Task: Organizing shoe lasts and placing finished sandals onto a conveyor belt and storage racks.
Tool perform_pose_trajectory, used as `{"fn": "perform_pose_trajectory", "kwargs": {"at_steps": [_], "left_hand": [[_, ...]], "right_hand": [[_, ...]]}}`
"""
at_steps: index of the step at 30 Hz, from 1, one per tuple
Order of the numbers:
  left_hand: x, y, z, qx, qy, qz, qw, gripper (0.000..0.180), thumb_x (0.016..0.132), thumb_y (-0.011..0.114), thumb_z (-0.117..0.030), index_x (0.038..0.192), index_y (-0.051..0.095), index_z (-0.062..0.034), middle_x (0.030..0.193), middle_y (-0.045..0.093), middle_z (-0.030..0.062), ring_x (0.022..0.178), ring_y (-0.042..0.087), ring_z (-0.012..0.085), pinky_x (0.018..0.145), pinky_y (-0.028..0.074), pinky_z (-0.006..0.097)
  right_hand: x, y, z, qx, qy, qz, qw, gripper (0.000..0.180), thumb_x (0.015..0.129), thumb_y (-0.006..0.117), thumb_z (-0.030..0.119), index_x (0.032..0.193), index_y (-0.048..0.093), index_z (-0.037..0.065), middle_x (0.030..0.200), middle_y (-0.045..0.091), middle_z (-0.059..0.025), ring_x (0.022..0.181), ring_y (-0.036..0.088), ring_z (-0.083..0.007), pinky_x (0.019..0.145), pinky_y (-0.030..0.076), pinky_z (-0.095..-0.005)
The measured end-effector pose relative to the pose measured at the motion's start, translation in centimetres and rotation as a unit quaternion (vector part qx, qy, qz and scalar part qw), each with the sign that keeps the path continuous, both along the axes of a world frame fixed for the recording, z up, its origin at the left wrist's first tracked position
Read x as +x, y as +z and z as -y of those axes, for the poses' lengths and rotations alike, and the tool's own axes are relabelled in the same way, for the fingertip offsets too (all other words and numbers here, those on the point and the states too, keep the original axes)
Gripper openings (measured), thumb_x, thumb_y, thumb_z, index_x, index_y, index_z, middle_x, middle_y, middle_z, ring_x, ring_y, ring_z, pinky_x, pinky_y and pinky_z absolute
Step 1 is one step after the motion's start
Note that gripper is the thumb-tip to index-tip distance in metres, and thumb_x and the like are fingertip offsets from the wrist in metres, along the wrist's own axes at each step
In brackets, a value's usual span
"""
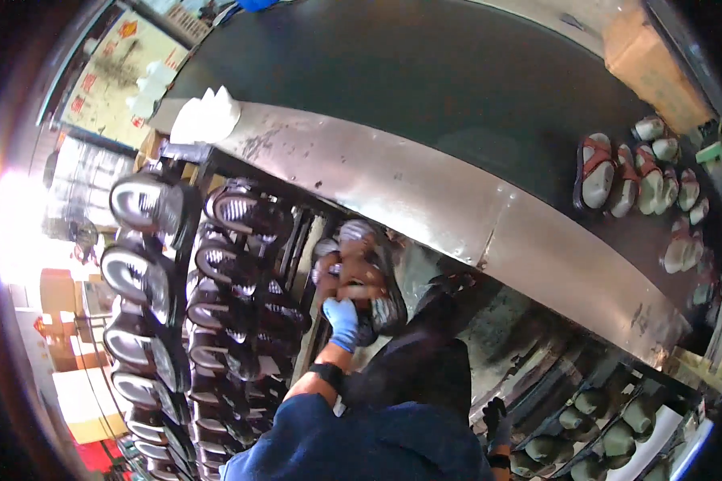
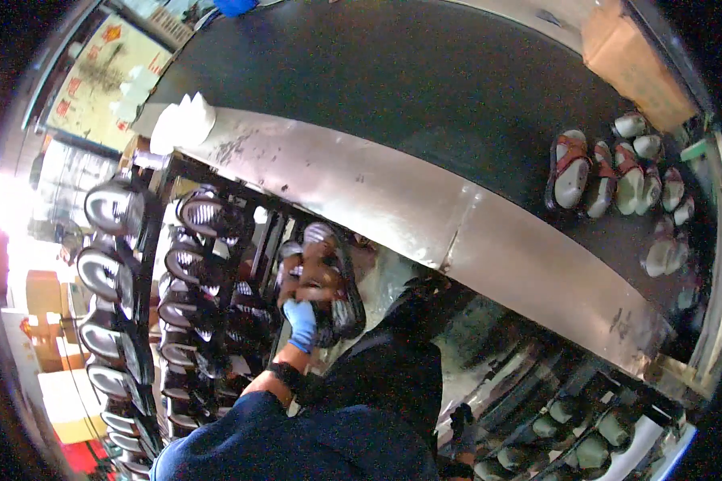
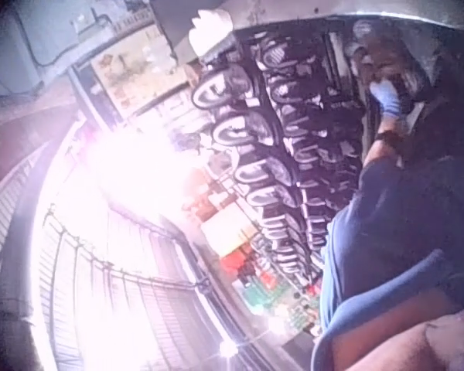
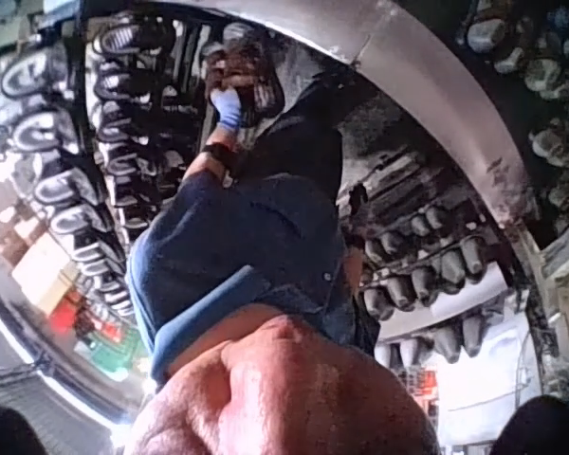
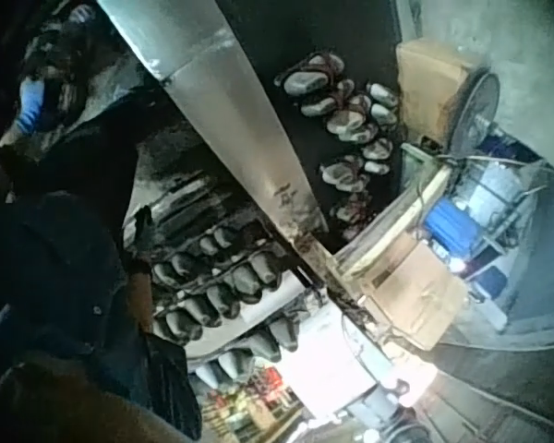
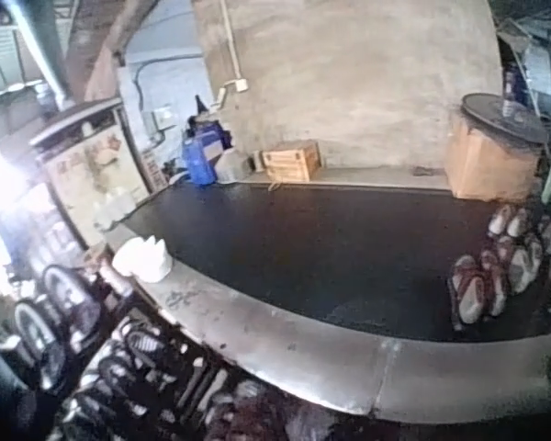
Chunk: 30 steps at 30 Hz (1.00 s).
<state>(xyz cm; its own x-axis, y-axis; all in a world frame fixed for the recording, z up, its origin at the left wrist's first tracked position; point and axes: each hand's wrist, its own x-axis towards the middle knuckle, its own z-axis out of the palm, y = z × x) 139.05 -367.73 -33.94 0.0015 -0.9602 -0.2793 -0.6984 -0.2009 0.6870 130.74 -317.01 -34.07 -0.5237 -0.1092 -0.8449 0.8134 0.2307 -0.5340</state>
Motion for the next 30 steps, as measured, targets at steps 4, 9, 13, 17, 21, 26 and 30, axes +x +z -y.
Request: {"fn": "perform_pose_trajectory", "kwargs": {"at_steps": [4, 9, 13, 17, 21, 26, 30], "left_hand": [[0.6, 1.4, 12.6, -0.004, 0.057, -0.117, 0.992, 0.021, 0.083, 0.052, -0.013, 0.093, 0.062, 0.0014, 0.086, 0.064, 0.0105, 0.078, 0.057, 0.0227, 0.069, 0.045, 0.035], [9.8, 1.3, 19.7, 0.022, 0.082, -0.201, 0.976, 0.020, 0.088, 0.051, -0.017, 0.091, 0.065, -0.0033, 0.078, 0.062, 0.0049, 0.066, 0.055, 0.0163, 0.060, 0.044, 0.032], [0.4, 1.3, 13.4, 0.037, 0.014, -0.175, 0.984, 0.021, 0.084, 0.055, -0.007, 0.102, 0.062, 0.0009, 0.078, 0.057, 0.0003, 0.065, 0.049, 0.0135, 0.062, 0.044, 0.031], [-11.6, 5.8, 2.9, -0.113, -0.235, -0.119, 0.958, 0.037, 0.082, 0.054, -0.002, 0.119, 0.054, 0.0027, 0.105, 0.062, 0.0088, 0.093, 0.058, 0.0165, 0.084, 0.046, 0.029], [-31.9, 12.6, -6.2, -0.054, -0.521, -0.209, 0.826, 0.043, 0.079, 0.061, -0.008, 0.122, 0.054, -0.0037, 0.117, 0.059, 0.0156, 0.109, 0.056, 0.0277, 0.092, 0.044, 0.036], [-55.2, 13.4, -12.4, -0.137, -0.584, 0.001, 0.800, 0.089, 0.073, 0.069, -0.031, 0.141, 0.020, -0.0002, 0.141, 0.025, 0.0287, 0.128, 0.029, 0.0462, 0.106, 0.029, 0.044], [-65.9, 12.0, -12.5, -0.028, -0.532, 0.026, 0.846, 0.105, 0.064, 0.075, -0.029, 0.142, 0.012, -0.0026, 0.142, 0.025, 0.0266, 0.124, 0.033, 0.0507, 0.103, 0.034, 0.046]], "right_hand": [[3.0, -1.8, -3.5, -0.065, -0.090, 0.063, 0.992, 0.031, 0.091, 0.050, 0.025, 0.120, 0.054, 0.013, 0.096, 0.060, -0.0040, 0.074, 0.058, -0.0189, 0.053, 0.044, -0.0261], [3.4, 5.9, 0.4, -0.024, -0.023, 0.046, 0.998, 0.031, 0.090, 0.052, 0.026, 0.117, 0.056, 0.011, 0.101, 0.062, -0.0046, 0.075, 0.060, -0.0196, 0.056, 0.046, -0.0276], [0.9, 1.9, -4.5, 0.009, -0.147, 0.014, 0.989, 0.037, 0.089, 0.055, 0.026, 0.120, 0.055, 0.006, 0.107, 0.061, -0.0062, 0.081, 0.061, -0.0177, 0.063, 0.048, -0.0270], [-7.7, 3.2, 0.2, 0.046, 0.016, -0.253, 0.966, 0.044, 0.087, 0.058, 0.016, 0.126, 0.048, -0.001, 0.112, 0.061, -0.0076, 0.092, 0.060, -0.0163, 0.082, 0.047, -0.0292], [-27.0, 14.7, 11.3, 0.198, 0.063, -0.192, 0.959, 0.028, 0.087, 0.056, 0.016, 0.112, 0.061, 0.003, 0.096, 0.066, -0.0118, 0.088, 0.061, -0.0197, 0.083, 0.046, -0.0311], [-47.9, 15.6, 21.0, 0.263, 0.230, -0.565, 0.748, 0.057, 0.077, 0.065, 0.023, 0.128, 0.047, 0.007, 0.125, 0.049, -0.0235, 0.113, 0.050, -0.0340, 0.094, 0.040, -0.0431], [-59.2, 12.7, 26.1, 0.395, 0.249, -0.486, 0.739, 0.077, 0.075, 0.067, 0.027, 0.140, 0.029, 0.011, 0.138, 0.032, -0.0280, 0.126, 0.033, -0.0441, 0.105, 0.029, -0.0501]]}}
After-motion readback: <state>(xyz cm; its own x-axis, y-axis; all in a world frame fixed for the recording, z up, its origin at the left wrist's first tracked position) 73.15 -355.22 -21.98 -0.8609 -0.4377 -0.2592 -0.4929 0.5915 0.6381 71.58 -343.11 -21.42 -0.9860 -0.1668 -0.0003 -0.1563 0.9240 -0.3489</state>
